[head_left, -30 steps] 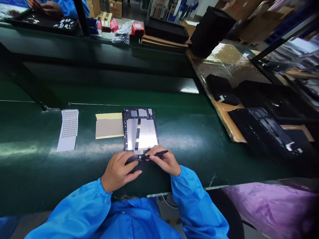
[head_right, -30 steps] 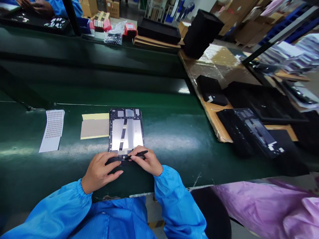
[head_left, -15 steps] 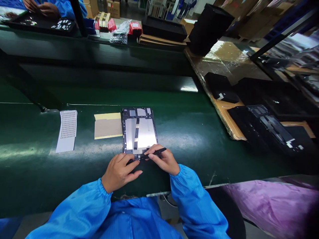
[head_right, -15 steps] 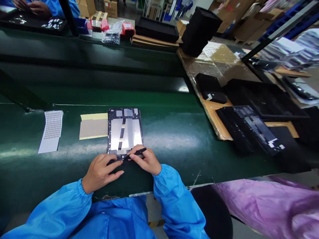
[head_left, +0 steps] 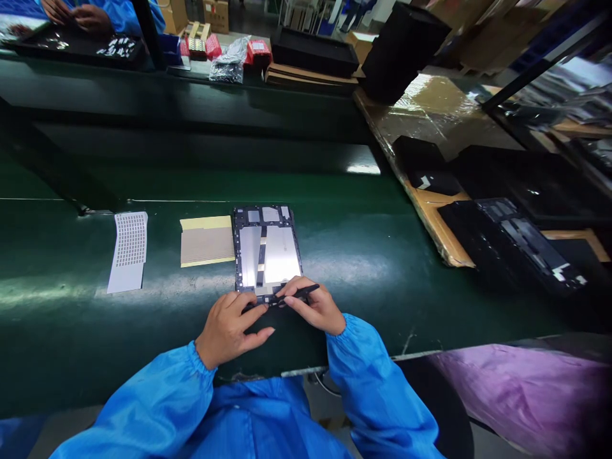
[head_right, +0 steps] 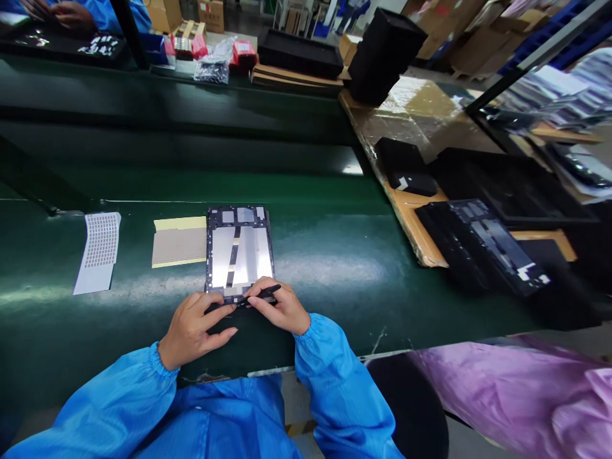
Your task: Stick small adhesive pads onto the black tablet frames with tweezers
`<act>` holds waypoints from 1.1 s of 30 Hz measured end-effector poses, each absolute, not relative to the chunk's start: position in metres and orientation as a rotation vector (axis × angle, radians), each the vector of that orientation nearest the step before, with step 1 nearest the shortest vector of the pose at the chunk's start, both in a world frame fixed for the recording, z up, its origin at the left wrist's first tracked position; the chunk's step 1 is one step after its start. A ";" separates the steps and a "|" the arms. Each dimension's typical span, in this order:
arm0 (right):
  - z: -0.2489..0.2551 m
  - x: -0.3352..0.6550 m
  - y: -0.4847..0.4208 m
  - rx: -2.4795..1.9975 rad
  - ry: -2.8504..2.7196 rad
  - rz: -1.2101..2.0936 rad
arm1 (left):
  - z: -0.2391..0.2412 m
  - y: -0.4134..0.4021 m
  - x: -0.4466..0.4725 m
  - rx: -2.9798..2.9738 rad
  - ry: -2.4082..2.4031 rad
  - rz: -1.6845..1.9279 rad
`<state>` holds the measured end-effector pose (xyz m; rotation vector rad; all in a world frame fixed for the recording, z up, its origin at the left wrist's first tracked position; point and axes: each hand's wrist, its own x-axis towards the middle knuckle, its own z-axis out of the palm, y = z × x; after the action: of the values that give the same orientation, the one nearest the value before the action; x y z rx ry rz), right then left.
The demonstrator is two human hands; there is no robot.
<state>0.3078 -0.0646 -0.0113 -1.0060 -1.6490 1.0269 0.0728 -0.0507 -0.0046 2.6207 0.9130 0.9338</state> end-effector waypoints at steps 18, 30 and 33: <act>-0.012 0.310 -0.063 -0.975 -1.689 0.949 | -0.003 -0.051 0.075 2.616 0.919 0.926; -0.010 0.308 -0.065 -0.916 -1.559 1.021 | -0.004 -0.053 0.074 2.626 0.925 0.940; -0.007 0.308 -0.064 -0.890 -1.628 0.927 | -0.005 -0.053 0.074 2.631 0.908 0.958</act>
<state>0.3076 -0.0636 -0.0073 -0.8900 -1.6278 0.9269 0.0742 -0.0527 -0.0046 2.6313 0.9082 0.9577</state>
